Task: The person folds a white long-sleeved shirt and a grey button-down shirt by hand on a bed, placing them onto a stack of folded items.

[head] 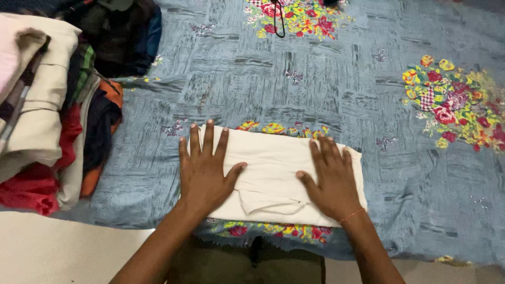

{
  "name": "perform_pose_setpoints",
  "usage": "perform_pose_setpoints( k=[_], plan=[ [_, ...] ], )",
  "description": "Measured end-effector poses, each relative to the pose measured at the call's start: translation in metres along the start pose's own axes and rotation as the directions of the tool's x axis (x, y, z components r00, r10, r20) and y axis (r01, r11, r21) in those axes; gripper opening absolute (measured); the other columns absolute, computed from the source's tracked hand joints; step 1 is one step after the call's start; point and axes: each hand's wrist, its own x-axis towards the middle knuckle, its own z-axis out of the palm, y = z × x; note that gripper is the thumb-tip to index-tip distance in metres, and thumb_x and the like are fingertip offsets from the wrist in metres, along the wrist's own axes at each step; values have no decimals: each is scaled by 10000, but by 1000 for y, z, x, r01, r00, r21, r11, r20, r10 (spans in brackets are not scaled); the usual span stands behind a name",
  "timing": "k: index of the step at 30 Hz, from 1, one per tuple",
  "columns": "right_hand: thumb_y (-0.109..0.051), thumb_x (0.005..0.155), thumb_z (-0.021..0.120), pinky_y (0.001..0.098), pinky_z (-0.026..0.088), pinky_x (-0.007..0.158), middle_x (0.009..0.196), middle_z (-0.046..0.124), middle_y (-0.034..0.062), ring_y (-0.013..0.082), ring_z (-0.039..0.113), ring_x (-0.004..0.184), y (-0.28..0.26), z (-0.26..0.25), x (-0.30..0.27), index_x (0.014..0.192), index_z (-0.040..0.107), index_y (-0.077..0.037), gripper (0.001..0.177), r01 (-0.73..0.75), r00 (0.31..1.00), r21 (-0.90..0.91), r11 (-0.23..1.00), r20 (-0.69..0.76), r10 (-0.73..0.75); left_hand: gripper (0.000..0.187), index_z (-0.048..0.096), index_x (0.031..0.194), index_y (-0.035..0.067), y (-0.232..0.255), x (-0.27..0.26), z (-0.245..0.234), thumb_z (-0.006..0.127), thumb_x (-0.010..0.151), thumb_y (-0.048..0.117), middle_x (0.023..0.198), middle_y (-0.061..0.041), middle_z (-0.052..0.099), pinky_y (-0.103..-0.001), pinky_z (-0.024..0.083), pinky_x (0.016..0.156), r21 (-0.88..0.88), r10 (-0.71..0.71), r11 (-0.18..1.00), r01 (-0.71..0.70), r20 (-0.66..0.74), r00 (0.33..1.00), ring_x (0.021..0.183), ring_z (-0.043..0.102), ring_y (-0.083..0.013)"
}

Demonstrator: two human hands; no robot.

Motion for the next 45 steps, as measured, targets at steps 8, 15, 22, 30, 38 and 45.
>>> perform_pose_setpoints(
  k=[8,15,22,30,38,45],
  plan=[
    [-429,990,600,528,282,1207,1535,450,258,420,402,1436,30,21,-22,1523,414,52,742,-247,943,228,942,-166,288,856,356,1548,24,23,-7,-12,511,943,610,1647,-288,206,-666,47,1200,23,76,997,-77,31,997,1537,105,-491],
    [-447,756,801,515,434,936,1095,638,199,402,562,1083,47,-9,2,1135,716,-69,542,-407,913,155,900,50,405,763,295,1678,77,126,-49,-13,324,1140,618,1737,-197,267,-523,198,1369,-806,262,478,-349,-248,933,1660,260,-379],
    [-320,779,759,383,519,721,799,693,97,236,667,758,63,-37,3,909,702,-56,300,-408,907,398,822,283,314,755,260,1634,67,143,-25,22,432,1065,532,1714,-229,276,-584,181,1299,-825,125,521,-218,-179,976,1616,238,-437],
    [-131,910,747,283,509,631,900,650,32,105,620,763,38,-68,17,1052,562,-51,247,-406,887,914,-11,396,238,890,342,1598,150,158,-44,12,732,799,203,1658,-260,328,-655,234,1222,-263,296,899,-349,-221,929,1543,289,-490],
    [-164,970,630,308,592,762,1001,690,74,143,695,871,-37,-109,56,1168,528,-64,243,-349,920,929,-123,365,143,837,267,1587,-7,114,-49,-24,688,874,114,1586,-237,443,-468,408,1223,-788,-45,534,-306,-388,920,1473,479,-399],
    [-342,1013,493,353,592,721,1094,681,114,211,717,894,-97,-52,97,1361,507,-82,435,-243,961,913,328,272,-44,478,578,1380,-143,106,-77,15,676,966,75,1337,-225,640,-436,461,1043,-882,-547,-456,122,385,743,1182,616,-277]
  ],
)
